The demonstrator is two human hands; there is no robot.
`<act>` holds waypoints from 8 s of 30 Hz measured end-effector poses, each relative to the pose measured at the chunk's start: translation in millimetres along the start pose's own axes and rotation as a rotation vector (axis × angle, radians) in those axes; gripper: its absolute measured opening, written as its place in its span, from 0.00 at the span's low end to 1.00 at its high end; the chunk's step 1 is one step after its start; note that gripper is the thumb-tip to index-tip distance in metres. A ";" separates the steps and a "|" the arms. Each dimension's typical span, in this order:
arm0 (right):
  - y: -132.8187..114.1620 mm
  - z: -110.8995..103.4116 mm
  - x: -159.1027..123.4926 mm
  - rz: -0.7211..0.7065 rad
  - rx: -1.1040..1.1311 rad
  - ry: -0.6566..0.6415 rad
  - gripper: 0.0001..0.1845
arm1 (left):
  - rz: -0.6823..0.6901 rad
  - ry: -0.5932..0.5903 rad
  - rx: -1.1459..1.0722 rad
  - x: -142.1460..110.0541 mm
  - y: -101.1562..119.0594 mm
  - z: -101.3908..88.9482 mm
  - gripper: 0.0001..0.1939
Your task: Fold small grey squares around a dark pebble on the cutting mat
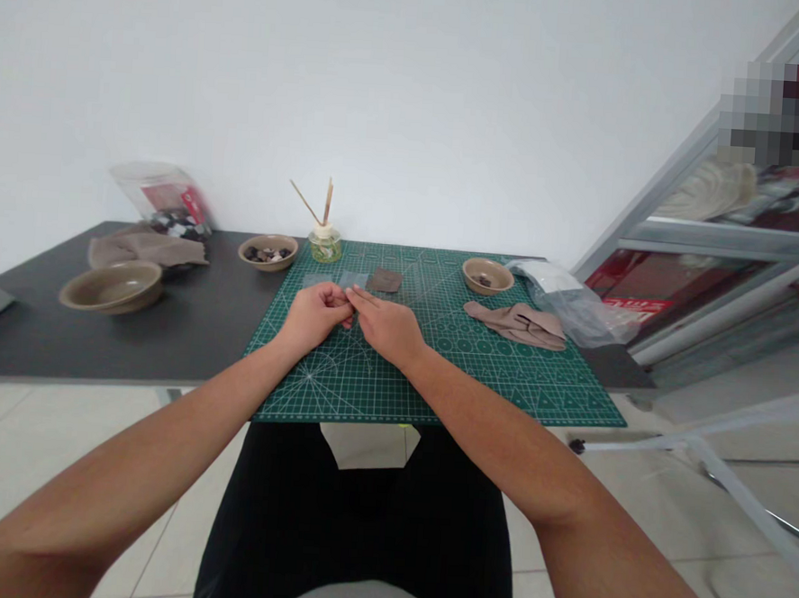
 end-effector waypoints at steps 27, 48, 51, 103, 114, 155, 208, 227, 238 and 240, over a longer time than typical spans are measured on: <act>13.2 0.7 1.5 -0.008 0.206 0.115 0.27 | 0.037 0.011 -0.304 0.1 -7.7 -0.4 0.15; 7.3 -0.8 0.2 -0.018 0.159 0.059 0.27 | 0.088 -0.005 -0.271 -0.6 -2.1 1.5 0.14; 8.2 -0.1 0.1 -0.010 0.156 0.060 0.27 | 0.068 -0.016 -0.263 0.4 -2.8 2.2 0.15; 12.8 0.8 -2.1 -0.013 0.180 0.124 0.26 | 0.044 -0.027 -0.252 0.5 -1.0 4.2 0.14; 15.4 -1.2 -0.8 0.065 0.169 0.105 0.26 | 0.062 -0.027 -0.262 0.2 0.7 3.8 0.14; 38.7 -14.4 -2.5 0.136 0.421 0.386 0.15 | 0.099 0.079 -0.132 5.7 -9.8 -6.1 0.13; 30.5 -2.4 3.7 -0.037 0.563 0.213 0.09 | 0.119 -0.222 0.122 -1.0 3.5 9.0 0.10; 27.2 -5.2 1.3 -0.048 0.537 0.236 0.08 | 0.110 -0.262 -0.005 -0.1 2.1 11.3 0.09; 27.5 -0.1 2.9 -0.097 0.553 0.225 0.09 | 0.101 -0.264 0.000 -0.2 0.2 11.3 0.09; 27.9 -0.1 2.7 -0.097 0.562 0.227 0.09 | 0.098 -0.270 0.010 0.0 0.0 11.5 0.09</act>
Point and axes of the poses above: each hand's wrist, its own x-axis towards the middle knuckle, its own z-axis out of the palm, y = z × x, the point moved 7 cm from there along x, towards the middle knuckle, and after that the axes turned 7 degrees about -y, right-handed, at the moved point
